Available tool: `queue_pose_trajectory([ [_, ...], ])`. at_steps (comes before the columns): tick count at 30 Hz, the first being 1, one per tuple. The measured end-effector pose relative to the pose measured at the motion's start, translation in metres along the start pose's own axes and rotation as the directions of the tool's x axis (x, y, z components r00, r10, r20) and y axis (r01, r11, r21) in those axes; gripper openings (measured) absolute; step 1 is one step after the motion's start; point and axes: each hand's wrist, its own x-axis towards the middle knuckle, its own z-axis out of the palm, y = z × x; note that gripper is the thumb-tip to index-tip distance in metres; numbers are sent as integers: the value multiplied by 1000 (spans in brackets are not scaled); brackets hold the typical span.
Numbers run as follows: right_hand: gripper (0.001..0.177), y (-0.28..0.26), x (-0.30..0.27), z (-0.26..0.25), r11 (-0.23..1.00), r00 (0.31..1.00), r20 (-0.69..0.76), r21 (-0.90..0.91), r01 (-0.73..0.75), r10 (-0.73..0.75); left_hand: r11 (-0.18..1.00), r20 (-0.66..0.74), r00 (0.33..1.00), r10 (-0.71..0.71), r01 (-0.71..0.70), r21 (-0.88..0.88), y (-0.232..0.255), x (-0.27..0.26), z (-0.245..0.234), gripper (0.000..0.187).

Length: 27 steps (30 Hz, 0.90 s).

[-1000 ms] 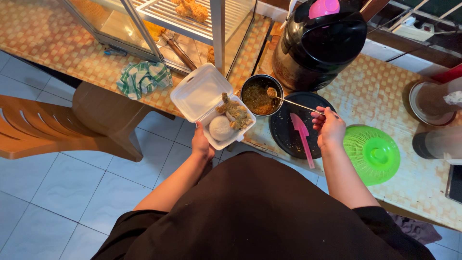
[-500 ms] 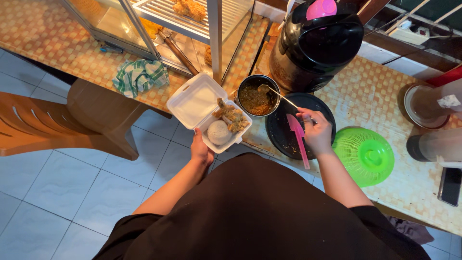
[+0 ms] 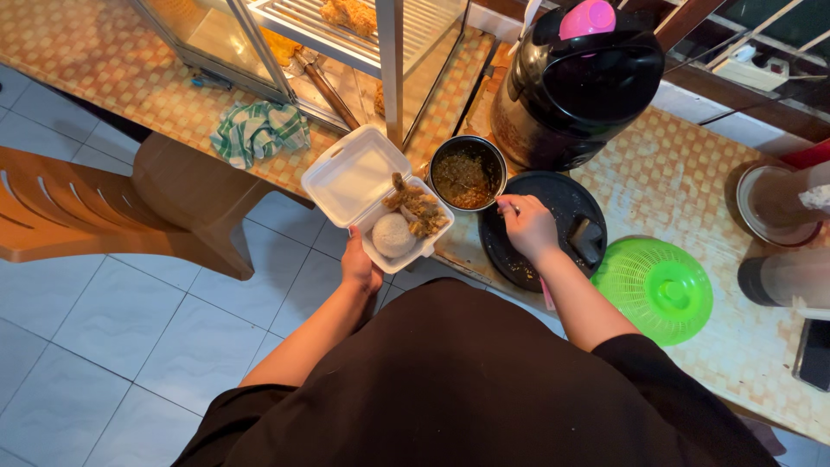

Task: The person scoops a brown sauce from a metal pot into a white styrofoam container using a spoon. They then use tongs to place a fried item from a glass display case into the container. The container is closed at the end.

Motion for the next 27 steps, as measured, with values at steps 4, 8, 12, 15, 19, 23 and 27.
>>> queue_pose_trajectory([
  [4, 21, 5, 7, -7, 962, 975, -2, 165, -218, 222, 1000, -4, 1000, -6, 6, 13, 3, -1, 0, 61],
  [8, 25, 8, 5, -13, 849, 901, 103, 306, -431, 420, 1000, -10, 1000, -7, 7, 12, 3, 1, -1, 60],
  [12, 24, 10, 0, -2, 984, 994, 39, 142, -108, 103, 1000, 15, 1000, 3, -3, 27, 3, 8, -2, 60],
  [15, 26, 15, -2, 3, 928, 964, 63, 261, -267, 259, 999, 40, 999, 3, -5, 44, 6, 11, -5, 63],
  [19, 29, 30, -1, -11, 752, 869, 50, 477, -454, 493, 999, 43, 999, 2, -4, 53, 11, 11, -5, 63],
  [23, 29, 40, -6, -21, 587, 790, 57, 637, -500, 610, 998, 25, 999, -25, 24, 57, 16, 10, -2, 65],
  [27, 30, 42, -17, -25, 562, 778, 16, 682, -468, 628, 997, 28, 999, -41, 39, 72, 24, 11, 0, 67],
])
